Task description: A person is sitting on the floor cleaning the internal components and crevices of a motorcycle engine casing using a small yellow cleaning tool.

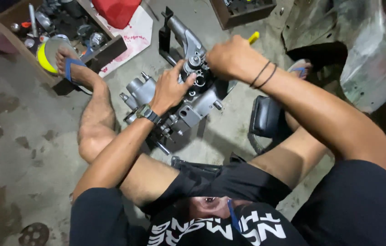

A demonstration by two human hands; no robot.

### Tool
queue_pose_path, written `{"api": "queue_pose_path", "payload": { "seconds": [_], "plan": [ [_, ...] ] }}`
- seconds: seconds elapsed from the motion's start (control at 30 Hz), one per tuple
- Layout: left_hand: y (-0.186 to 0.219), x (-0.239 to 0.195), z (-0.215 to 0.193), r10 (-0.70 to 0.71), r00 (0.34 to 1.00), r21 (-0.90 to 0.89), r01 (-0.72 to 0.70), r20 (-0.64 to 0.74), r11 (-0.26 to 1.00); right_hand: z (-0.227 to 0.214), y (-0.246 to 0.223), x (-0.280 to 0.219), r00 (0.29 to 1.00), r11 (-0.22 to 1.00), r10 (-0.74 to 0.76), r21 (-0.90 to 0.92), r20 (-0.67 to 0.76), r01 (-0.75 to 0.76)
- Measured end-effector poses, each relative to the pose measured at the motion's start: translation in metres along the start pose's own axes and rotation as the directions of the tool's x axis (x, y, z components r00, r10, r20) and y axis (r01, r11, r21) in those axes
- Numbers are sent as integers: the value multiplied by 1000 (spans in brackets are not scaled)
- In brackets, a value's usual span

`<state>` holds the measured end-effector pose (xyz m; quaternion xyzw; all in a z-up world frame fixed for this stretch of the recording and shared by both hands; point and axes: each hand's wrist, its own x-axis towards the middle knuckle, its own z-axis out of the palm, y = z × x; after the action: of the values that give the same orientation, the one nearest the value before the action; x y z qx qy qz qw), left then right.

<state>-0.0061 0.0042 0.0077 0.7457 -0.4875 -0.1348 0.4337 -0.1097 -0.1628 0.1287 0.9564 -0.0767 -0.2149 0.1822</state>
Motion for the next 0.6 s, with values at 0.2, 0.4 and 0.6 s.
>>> {"api": "queue_pose_path", "payload": {
  "seconds": [0.2,0.4,0.6],
  "plan": [
    [-6,1,9,-65,998,97,63,21,993,-15,31,-11,993,986,15,164,121,-35],
    [30,-26,-7,5,994,8,-5,-110,1000,10,34,-22,971,997,19,-67,-238,-36],
    [59,-55,-24,260,958,47,-256,-120,966,42,10,21,964,989,-99,-136,-247,66]
  ]
}}
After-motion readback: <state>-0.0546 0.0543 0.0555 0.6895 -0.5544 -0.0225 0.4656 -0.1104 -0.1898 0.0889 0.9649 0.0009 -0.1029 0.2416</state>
